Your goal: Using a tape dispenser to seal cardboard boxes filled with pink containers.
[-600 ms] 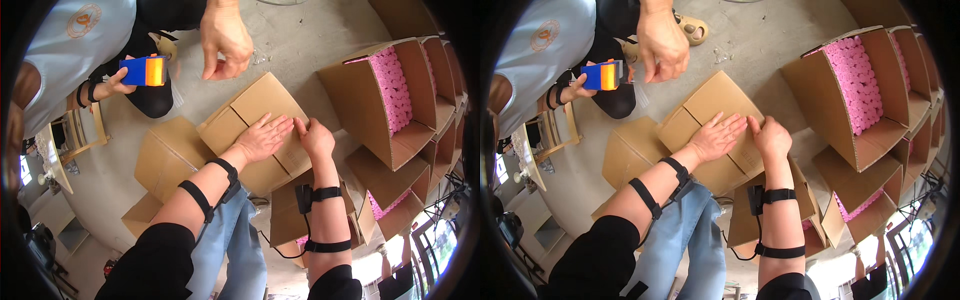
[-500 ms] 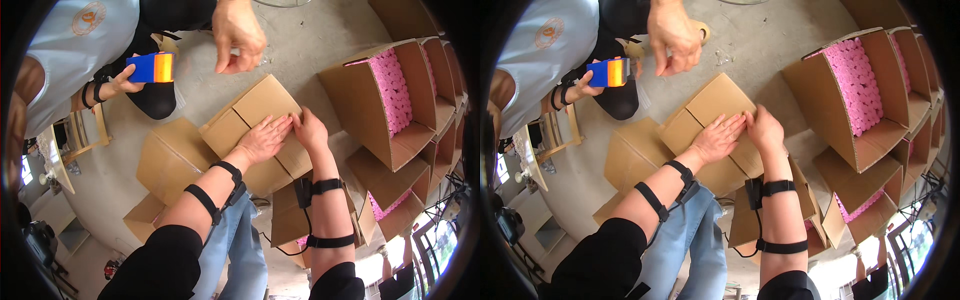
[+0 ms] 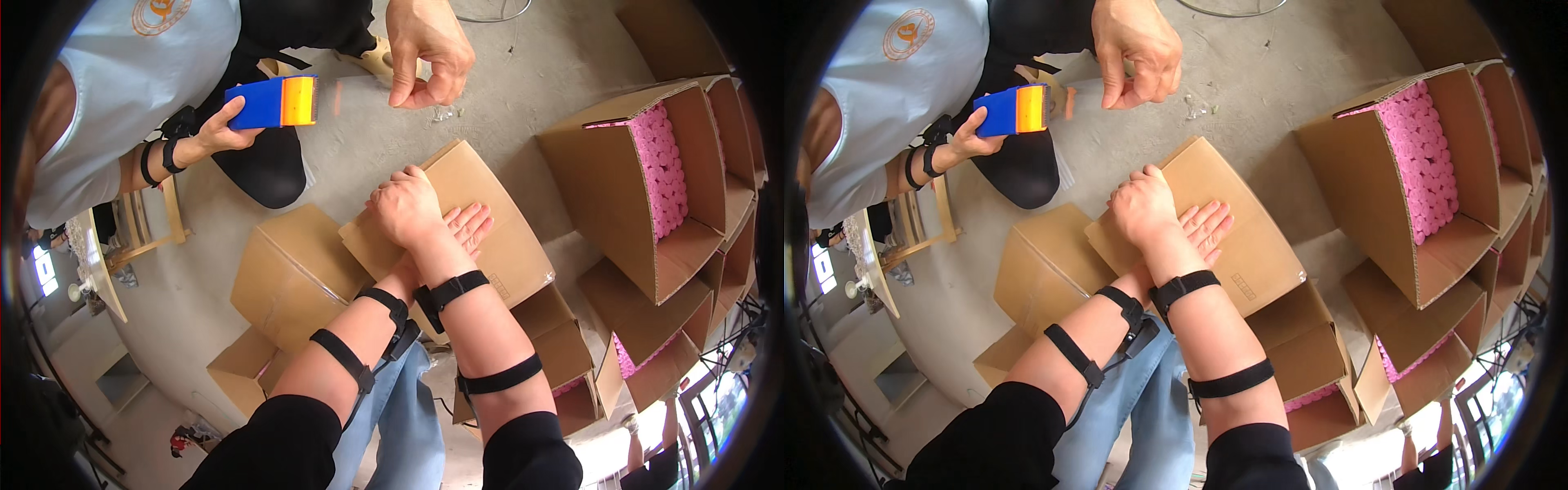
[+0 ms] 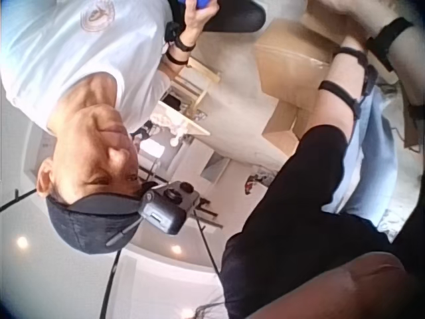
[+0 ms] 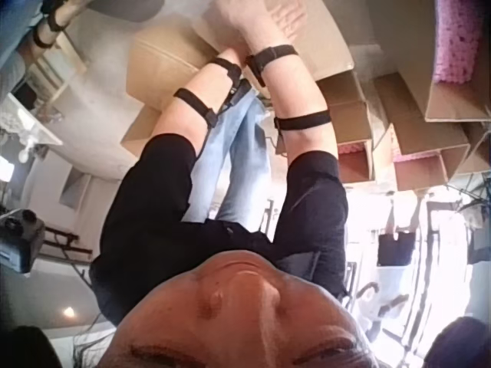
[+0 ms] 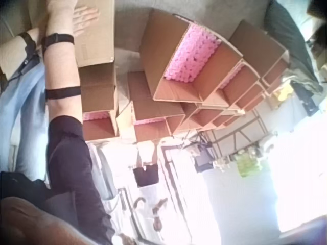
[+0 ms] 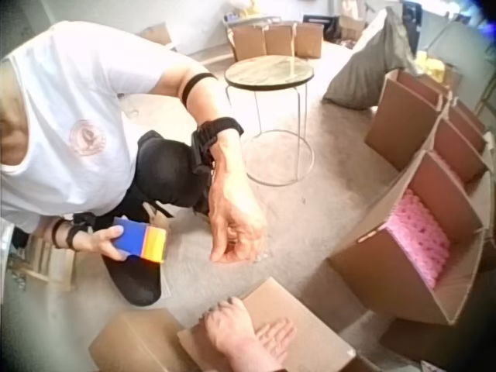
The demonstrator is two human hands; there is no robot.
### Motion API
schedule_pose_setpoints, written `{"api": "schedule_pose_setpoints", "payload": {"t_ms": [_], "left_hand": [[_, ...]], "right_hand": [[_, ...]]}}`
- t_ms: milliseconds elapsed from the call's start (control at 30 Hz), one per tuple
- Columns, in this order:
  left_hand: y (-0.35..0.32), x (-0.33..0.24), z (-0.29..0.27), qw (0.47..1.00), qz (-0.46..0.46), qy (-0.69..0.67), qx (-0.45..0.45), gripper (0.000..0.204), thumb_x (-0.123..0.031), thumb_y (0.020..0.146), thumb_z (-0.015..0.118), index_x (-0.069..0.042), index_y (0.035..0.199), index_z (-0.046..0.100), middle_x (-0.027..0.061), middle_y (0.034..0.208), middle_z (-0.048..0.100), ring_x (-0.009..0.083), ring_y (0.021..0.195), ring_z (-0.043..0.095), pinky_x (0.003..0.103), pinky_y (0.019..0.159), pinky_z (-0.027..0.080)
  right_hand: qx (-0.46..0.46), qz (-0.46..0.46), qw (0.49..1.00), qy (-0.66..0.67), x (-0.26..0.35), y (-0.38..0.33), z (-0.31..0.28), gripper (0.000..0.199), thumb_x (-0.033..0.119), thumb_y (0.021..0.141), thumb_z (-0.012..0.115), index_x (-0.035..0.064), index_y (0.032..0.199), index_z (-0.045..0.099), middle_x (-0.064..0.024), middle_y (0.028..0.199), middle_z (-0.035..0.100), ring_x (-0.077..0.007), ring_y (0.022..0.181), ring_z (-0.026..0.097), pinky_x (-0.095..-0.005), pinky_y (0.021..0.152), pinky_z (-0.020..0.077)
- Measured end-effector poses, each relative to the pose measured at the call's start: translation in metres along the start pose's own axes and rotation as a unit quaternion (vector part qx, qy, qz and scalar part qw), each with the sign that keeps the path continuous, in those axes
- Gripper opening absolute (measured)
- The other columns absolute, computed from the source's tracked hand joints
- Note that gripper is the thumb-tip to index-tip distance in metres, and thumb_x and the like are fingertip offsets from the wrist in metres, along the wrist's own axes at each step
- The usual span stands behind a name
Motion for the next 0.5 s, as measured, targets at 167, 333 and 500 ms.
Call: {"api": "schedule_pose_setpoints", "payload": {"t_ms": [167, 333, 500], "left_hand": [[0.001, -0.003, -0.013, 0.998, 0.003, -0.066, 0.017, 0.059, -0.03, 0.099, 0.038, -0.004, 0.15, 0.026, 0.0111, 0.159, 0.021, 0.0238, 0.148, 0.018, 0.041, 0.12, 0.013], [0.007, 0.0, 0.004, 0.999, 0.002, -0.039, -0.028, 0.056, -0.026, 0.097, 0.044, -0.005, 0.147, 0.032, 0.0122, 0.155, 0.029, 0.0249, 0.146, 0.023, 0.041, 0.119, 0.016], [0.003, 0.01, -0.012, 0.986, -0.002, -0.13, -0.101, 0.046, -0.021, 0.084, 0.06, -0.004, 0.126, 0.057, 0.0155, 0.139, 0.049, 0.0288, 0.136, 0.04, 0.044, 0.113, 0.031]], "right_hand": [[0.036, 0.046, 0.998, -0.021, 0.008, 0.0, -0.007, 0.019, 0.027, 0.084, 0.059, 0.0151, 0.077, 0.073, 0.0002, 0.077, 0.069, -0.0185, 0.088, 0.062, -0.0323, 0.086, 0.0408], [-0.008, -0.046, 0.998, 0.035, -0.012, -0.009, -0.005, 0.023, 0.02, 0.081, 0.063, 0.0075, 0.099, 0.069, -0.0088, 0.104, 0.067, -0.021, 0.108, 0.059, -0.0366, 0.101, 0.0386], [-0.234, 0.25, 0.939, -0.046, -0.079, -0.102, -0.058, 0.076, 0.043, 0.077, 0.073, -0.0012, 0.133, 0.046, -0.0193, 0.129, 0.055, -0.0314, 0.126, 0.049, -0.0504, 0.104, 0.0374]]}}
Point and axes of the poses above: each hand's wrist, its own y-axis towards the middle knuckle, its own z-axis out of the palm, x = y × z, the point moved 4 cm from there along y, towards the middle knuckle
